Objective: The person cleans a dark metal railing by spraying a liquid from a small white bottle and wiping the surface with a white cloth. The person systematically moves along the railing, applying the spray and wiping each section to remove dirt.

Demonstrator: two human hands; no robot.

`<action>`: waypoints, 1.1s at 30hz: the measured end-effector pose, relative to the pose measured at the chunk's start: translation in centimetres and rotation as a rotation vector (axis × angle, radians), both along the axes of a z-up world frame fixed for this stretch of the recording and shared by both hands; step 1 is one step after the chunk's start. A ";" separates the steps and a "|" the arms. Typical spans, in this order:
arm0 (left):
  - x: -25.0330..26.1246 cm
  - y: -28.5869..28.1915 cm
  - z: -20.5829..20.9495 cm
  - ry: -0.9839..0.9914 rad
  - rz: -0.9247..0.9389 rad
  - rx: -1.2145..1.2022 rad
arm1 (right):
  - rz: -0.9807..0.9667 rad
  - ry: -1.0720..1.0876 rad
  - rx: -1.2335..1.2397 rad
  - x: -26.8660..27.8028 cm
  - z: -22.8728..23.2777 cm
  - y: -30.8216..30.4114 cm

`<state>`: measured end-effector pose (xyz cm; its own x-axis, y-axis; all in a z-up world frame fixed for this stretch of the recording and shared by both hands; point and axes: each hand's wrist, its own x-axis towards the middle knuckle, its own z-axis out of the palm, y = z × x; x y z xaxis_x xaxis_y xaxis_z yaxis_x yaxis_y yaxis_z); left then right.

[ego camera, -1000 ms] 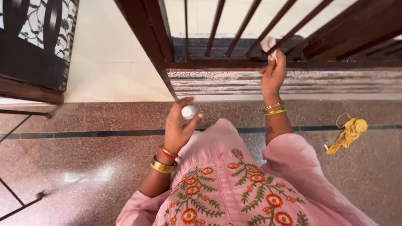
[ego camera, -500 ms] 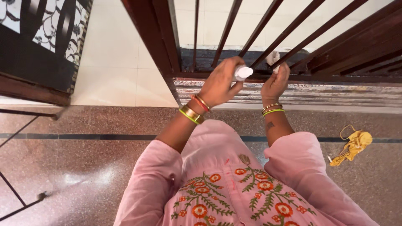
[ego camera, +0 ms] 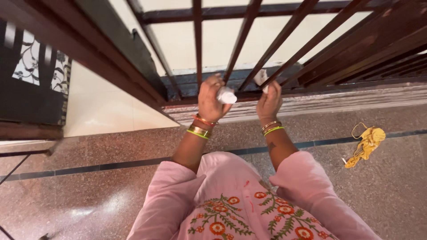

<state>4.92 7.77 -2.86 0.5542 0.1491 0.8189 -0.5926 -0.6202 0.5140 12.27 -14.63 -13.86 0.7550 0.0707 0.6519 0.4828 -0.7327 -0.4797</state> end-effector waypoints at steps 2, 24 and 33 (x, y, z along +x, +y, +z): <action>0.4 -0.2 -0.3 -0.076 -0.006 -0.011 | 0.042 -0.002 0.026 0.1 0.3 -0.3; 0.4 -3.5 -3.0 0.240 0.266 -0.318 | 0.235 0.084 0.146 -1.0 3.3 -2.5; -0.3 -3.5 -3.5 0.169 0.270 -0.220 | 0.140 -0.059 -0.359 -2.0 10.3 -5.5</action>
